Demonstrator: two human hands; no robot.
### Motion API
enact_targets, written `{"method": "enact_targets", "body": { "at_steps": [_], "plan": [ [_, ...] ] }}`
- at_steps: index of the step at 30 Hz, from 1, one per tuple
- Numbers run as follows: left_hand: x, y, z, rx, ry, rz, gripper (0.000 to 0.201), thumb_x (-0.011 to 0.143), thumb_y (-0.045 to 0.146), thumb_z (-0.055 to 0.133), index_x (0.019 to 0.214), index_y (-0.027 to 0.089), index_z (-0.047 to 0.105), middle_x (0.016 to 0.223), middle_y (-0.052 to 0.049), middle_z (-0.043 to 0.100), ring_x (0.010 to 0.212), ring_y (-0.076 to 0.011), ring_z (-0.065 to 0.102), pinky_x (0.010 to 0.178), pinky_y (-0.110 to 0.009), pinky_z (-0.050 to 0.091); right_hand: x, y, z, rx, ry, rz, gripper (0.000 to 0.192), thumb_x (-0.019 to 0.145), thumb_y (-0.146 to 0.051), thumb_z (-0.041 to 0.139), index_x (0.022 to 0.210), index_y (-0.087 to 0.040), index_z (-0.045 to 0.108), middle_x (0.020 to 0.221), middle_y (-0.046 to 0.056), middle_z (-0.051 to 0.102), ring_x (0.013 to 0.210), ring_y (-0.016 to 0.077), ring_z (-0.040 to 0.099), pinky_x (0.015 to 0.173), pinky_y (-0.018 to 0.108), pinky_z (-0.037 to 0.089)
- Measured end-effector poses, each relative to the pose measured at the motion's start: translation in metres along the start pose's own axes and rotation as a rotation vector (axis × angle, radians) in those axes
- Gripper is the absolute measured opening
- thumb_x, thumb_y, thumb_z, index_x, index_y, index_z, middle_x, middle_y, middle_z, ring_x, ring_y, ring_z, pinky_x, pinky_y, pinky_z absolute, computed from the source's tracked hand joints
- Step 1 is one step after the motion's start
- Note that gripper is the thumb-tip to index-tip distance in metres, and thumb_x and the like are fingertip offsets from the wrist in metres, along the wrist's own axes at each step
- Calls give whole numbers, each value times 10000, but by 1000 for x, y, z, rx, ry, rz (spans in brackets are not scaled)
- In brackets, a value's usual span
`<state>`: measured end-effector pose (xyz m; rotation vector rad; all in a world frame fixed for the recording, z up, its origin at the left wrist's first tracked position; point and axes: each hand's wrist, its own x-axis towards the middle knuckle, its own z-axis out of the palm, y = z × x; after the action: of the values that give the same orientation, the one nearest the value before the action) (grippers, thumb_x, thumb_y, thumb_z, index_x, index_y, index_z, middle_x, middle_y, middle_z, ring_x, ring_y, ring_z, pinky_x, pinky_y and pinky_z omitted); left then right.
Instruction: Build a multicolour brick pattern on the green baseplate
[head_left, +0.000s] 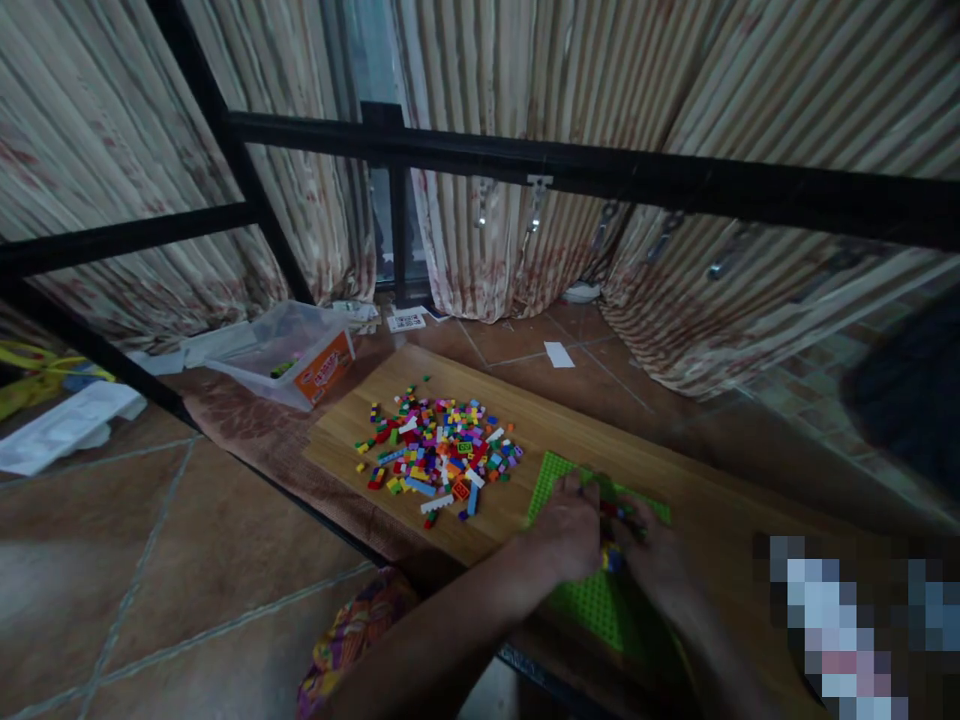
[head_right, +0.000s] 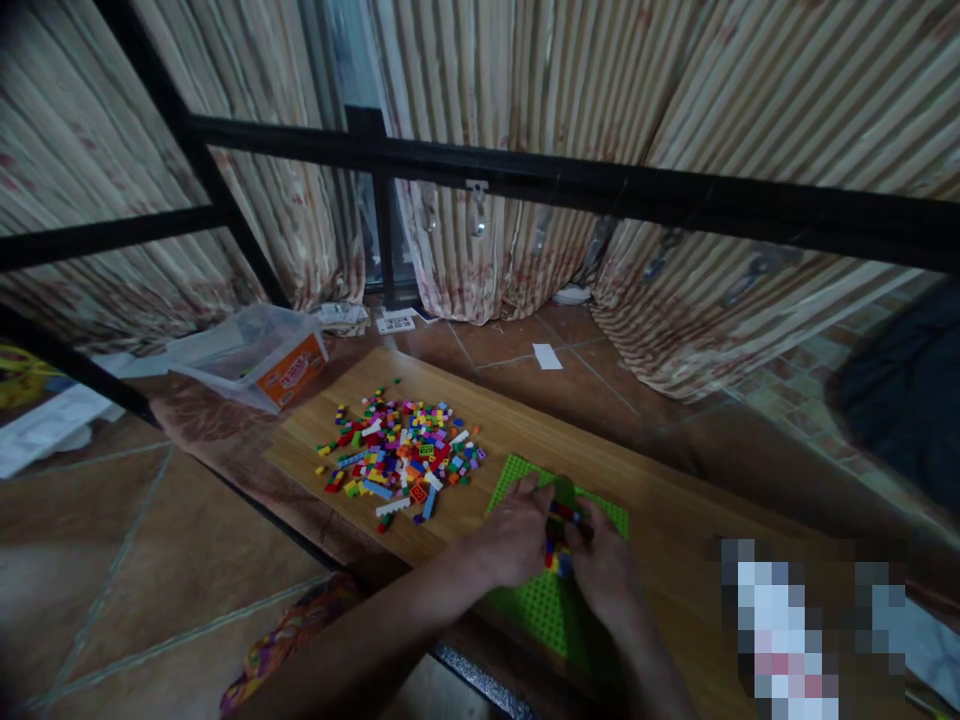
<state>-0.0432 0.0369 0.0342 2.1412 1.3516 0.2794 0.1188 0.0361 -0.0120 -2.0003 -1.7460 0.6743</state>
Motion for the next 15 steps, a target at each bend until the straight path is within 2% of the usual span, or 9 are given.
{"method": "enact_targets", "body": {
  "at_steps": [5, 9, 12, 15],
  "plan": [
    [4, -14, -17, -14, 31, -44, 460, 785, 135, 485, 1237, 85, 550, 1189, -179, 615, 1200, -277, 524, 1022, -354, 439, -1, -3, -1, 5, -45, -48, 412, 833, -351, 426, 1160, -166, 596, 1078, 108, 664, 944, 235, 642, 847, 379, 478],
    [5, -15, -25, -23, 45, -114, 429, 795, 115, 444, 1194, 134, 602, 1114, -140, 661, 1061, -253, 610, 957, -352, 477, -5, -10, -6, 10, -36, 6, 428, 856, -355, 435, 1221, -159, 544, 957, 88, 686, 844, 225, 656, 765, 356, 481],
    [6, -16, -23, -7, 75, -162, 378, 810, 147, 450, 1135, 149, 644, 1068, -129, 681, 1037, -244, 624, 960, -346, 472, -10, -17, -7, -17, -31, 77, 430, 862, -371, 449, 1227, -156, 519, 812, 55, 687, 749, 225, 656, 702, 343, 463],
    [9, -21, -19, -35, 87, -183, 347, 817, 178, 475, 1109, 149, 661, 1020, -122, 697, 1018, -242, 633, 958, -349, 468, -12, -21, -7, -17, -25, 93, 399, 856, -379, 464, 1186, -168, 535, 760, 37, 669, 704, 215, 645, 669, 327, 444]
  ]
}}
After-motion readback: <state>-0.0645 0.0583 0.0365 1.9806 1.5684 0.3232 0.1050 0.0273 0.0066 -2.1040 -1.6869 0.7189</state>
